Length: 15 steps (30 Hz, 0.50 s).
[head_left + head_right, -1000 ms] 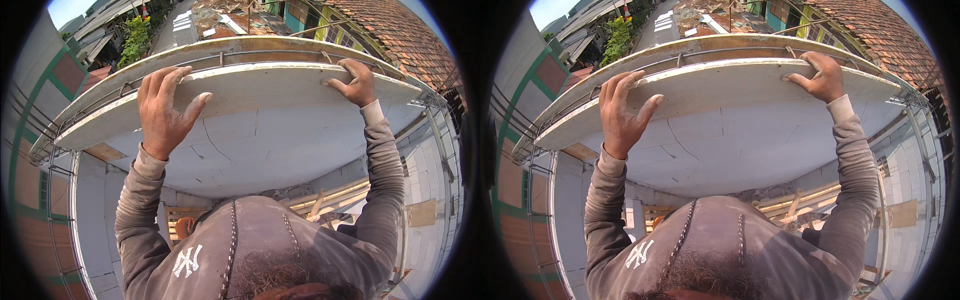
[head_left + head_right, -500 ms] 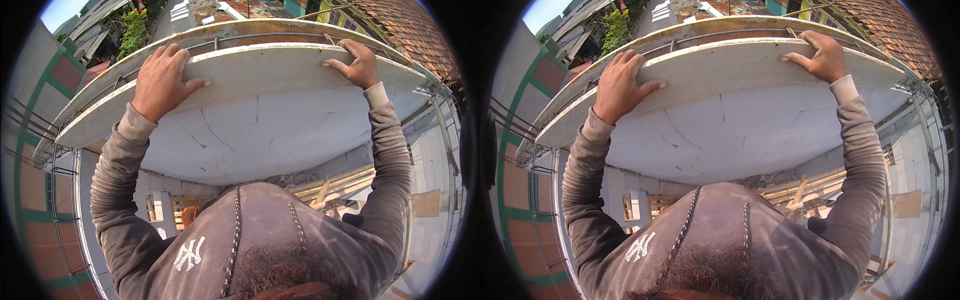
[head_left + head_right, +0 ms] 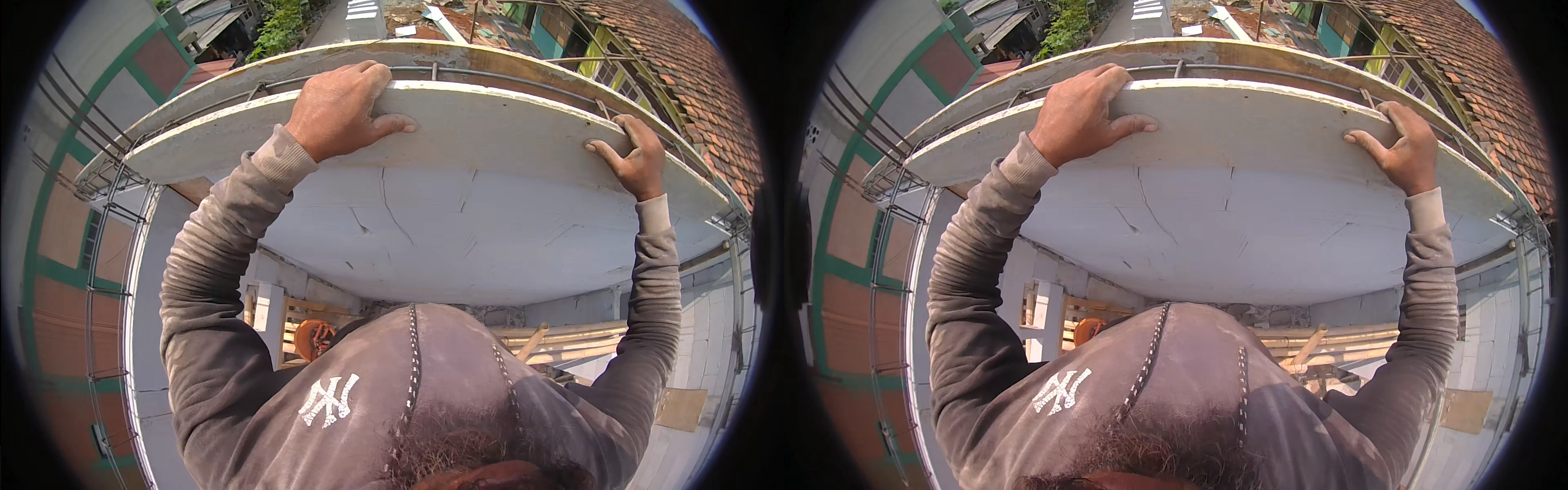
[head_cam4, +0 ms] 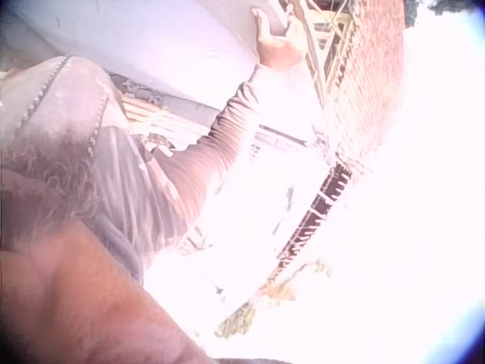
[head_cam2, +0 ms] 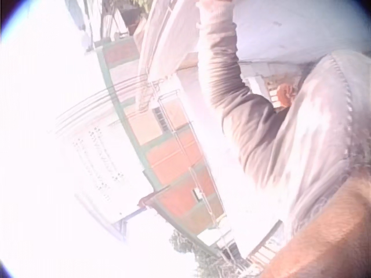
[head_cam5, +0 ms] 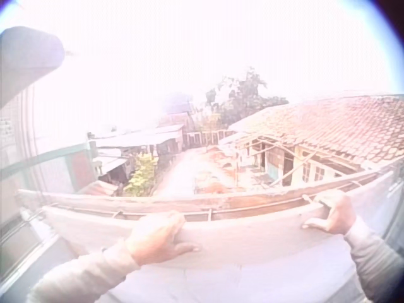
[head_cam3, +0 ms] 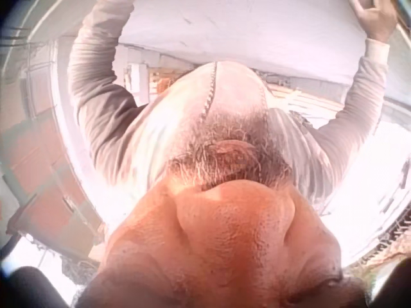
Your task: The person lifts a concrete panel and positions it on a metal frame at a construction site. They secure the panel to the rebar by twisting thin wire around the frame and through the panel by hand.
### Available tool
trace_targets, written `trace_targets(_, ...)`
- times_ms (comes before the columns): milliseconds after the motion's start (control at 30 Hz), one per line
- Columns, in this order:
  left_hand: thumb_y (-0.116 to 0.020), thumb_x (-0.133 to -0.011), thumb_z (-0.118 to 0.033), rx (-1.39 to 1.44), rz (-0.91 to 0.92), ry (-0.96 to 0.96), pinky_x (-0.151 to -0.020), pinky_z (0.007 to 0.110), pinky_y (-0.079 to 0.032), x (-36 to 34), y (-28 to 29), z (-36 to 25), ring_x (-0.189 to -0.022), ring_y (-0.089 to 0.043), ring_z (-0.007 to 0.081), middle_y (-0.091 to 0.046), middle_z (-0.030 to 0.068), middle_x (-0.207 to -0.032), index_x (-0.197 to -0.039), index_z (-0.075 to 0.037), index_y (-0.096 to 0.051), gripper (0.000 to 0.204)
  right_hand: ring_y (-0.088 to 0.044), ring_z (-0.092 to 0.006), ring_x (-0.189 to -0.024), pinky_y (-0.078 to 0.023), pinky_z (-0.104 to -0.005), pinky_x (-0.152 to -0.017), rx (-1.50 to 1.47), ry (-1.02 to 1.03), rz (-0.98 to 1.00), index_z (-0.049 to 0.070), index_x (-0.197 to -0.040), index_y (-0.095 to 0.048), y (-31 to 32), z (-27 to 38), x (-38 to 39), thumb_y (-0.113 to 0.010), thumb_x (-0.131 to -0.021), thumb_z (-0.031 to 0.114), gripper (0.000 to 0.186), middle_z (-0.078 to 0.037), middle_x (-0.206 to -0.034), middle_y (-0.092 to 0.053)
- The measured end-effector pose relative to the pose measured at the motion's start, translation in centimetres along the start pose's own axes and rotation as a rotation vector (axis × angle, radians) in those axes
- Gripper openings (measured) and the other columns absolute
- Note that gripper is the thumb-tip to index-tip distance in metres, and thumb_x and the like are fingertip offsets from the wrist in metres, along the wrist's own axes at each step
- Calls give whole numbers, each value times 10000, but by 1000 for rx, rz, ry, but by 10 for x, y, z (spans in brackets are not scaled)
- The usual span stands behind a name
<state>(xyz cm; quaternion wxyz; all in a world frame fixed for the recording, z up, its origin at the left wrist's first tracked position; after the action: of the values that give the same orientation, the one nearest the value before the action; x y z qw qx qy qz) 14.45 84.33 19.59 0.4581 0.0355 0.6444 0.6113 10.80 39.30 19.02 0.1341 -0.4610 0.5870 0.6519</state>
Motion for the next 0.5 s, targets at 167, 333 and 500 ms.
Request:
trace_targets(167, -854, -819, -604, 16, -27, 5, -784, 424, -583, 2, 0, 3, -906, -716, 334, -695, 130, -961, -1073, -12, -686, 665, -677, -318, -779, -524, -404, -726, 1, -46, 78, 41, -956, -705, 11, 11, -15, -920, -786, 503, 538, -143, -867, -716)
trace_targets(333, -852, -812, -607, 39, -41, 23, -776, 437, -581, 5, -2, 6, -876, -716, 342, -687, 123, -926, -1019, -19, -681, 646, -555, -284, -684, -470, -382, -677, -160, -199, 262, 14, -889, -632, 8, 11, -29, -884, -844, 468, 521, -140, -767, -619)
trace_targets(500, -850, -810, -611, 50, -33, 34, -776, 438, -583, 1, 0, 3, -847, -719, 344, -686, 116, -899, -1003, -33, -687, 631, -501, -236, -656, -424, -382, -636, -146, -210, 316, 0, -803, -604, 4, 3, -39, -857, -877, 462, 532, -115, -704, -546)
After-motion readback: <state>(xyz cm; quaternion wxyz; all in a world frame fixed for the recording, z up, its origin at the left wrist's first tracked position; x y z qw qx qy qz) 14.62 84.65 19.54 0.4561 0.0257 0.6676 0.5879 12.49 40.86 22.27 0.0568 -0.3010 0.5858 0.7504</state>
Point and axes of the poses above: each hand's wrist, its own x-axis away from the middle knuckle, its own y-axis out of the back of the hand, z = x × y, the point moved 4 cm from there along -x, towards the middle knuckle
